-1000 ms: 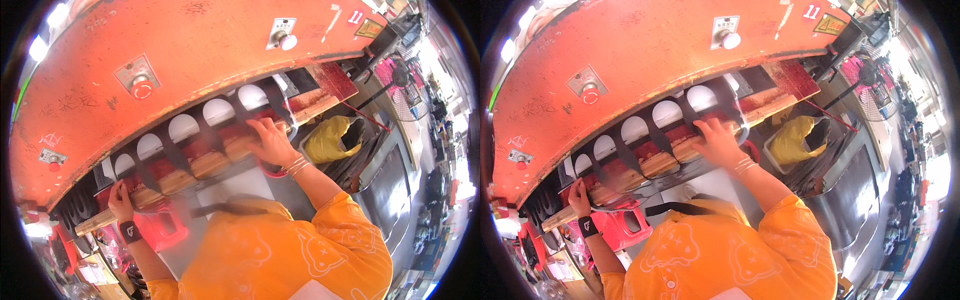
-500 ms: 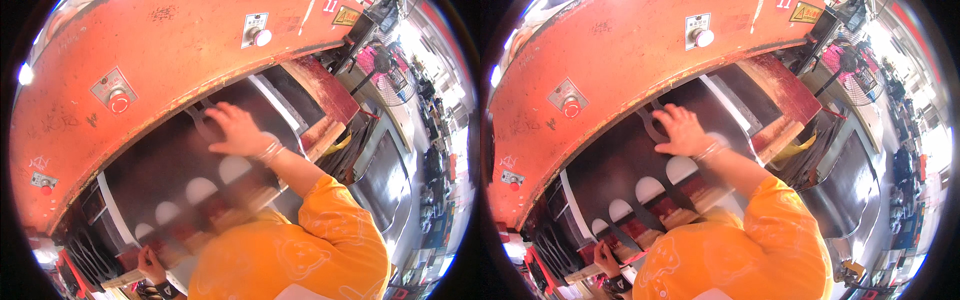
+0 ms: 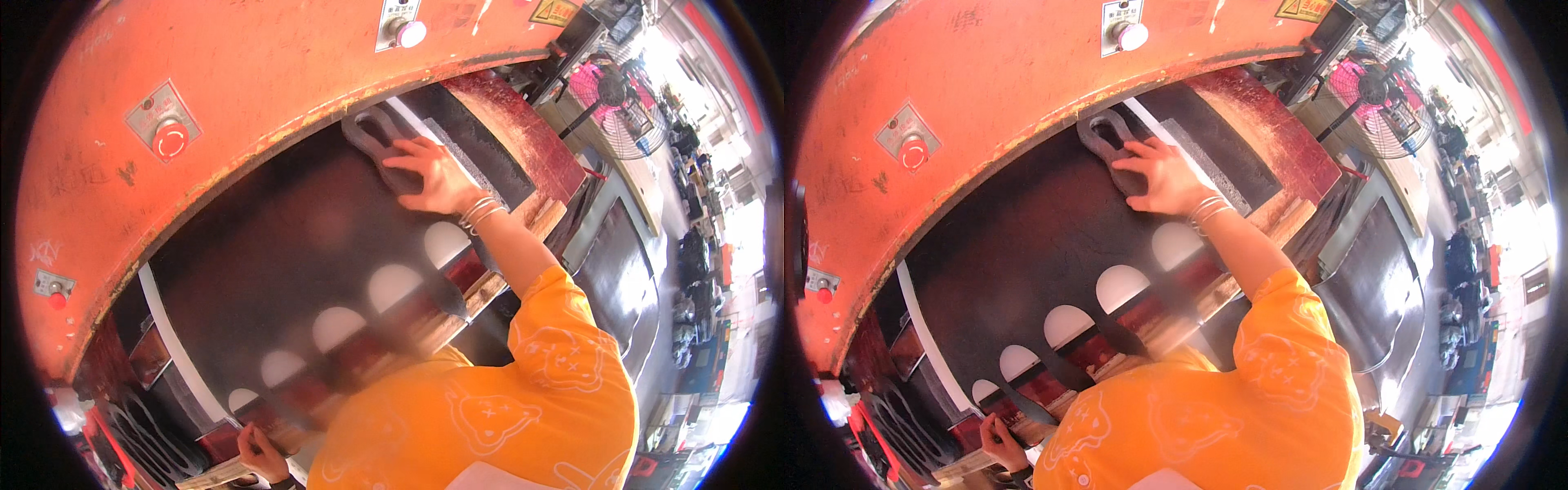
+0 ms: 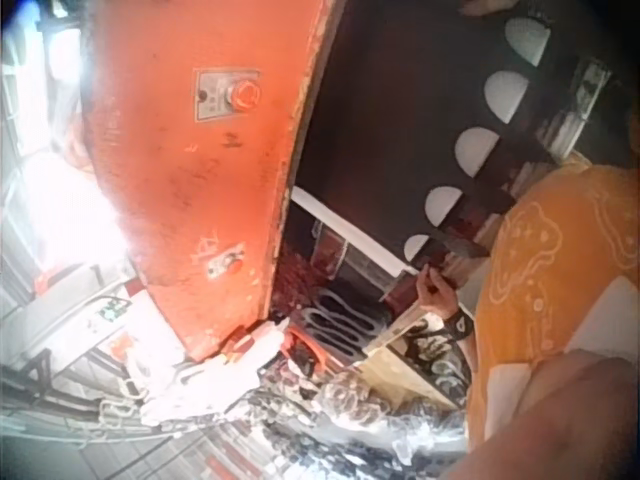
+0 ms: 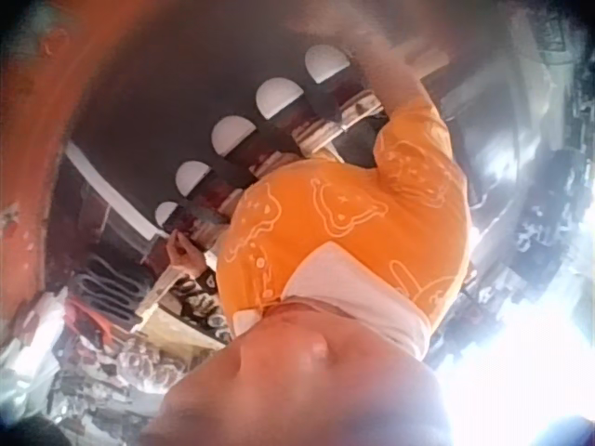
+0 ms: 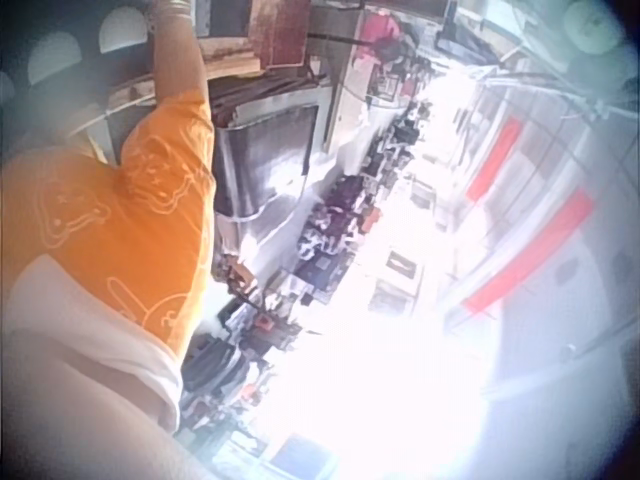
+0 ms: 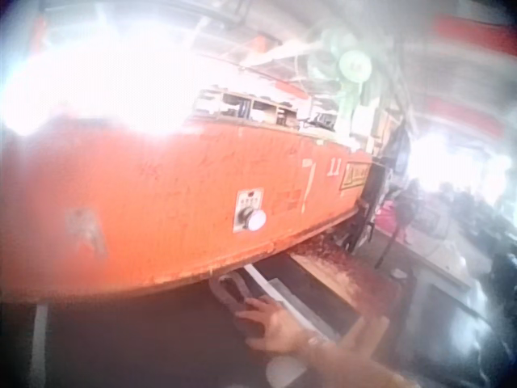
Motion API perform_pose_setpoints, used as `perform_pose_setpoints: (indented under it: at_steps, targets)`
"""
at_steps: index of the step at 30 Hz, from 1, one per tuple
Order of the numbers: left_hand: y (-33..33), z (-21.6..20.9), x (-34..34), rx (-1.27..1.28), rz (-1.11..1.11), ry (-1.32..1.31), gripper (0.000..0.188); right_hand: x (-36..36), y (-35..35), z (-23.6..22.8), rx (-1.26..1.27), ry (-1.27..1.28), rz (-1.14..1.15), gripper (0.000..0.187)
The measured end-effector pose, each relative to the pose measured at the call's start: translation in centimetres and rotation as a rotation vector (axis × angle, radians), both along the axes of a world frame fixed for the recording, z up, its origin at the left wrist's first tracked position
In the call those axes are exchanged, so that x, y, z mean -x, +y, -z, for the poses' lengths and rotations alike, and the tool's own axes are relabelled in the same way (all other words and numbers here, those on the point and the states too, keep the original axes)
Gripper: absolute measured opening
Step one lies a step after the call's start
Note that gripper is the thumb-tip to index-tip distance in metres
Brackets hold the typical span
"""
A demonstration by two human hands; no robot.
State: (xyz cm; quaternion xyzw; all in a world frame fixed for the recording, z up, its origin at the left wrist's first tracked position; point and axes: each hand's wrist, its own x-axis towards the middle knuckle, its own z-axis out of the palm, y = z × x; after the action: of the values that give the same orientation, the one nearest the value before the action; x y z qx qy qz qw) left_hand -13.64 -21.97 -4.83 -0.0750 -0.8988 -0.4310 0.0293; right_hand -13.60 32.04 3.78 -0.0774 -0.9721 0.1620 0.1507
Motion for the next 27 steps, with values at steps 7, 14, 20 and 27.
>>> perform_pose_setpoints:
  at_steps: [7,14,20,27]
  targets:
    - [0.4,1.1,2.5,0.02,0.014,0.122,0.016,0.9,3.2,1.4,0.049,0.228,0.078,0.05]
    - [1.9,0.6,8.7,0.096,0.032,0.137,0.016,6.9,6.4,-1.5,-0.061,0.869,0.465,0.067]
    - [3.8,1.2,14.7,0.035,0.085,0.281,0.02,16.4,7.3,-6.7,0.037,1.146,0.438,0.069]
    - [5.5,-0.9,20.8,0.062,0.107,0.318,0.023,10.8,10.5,-0.4,0.746,1.029,0.243,0.066]
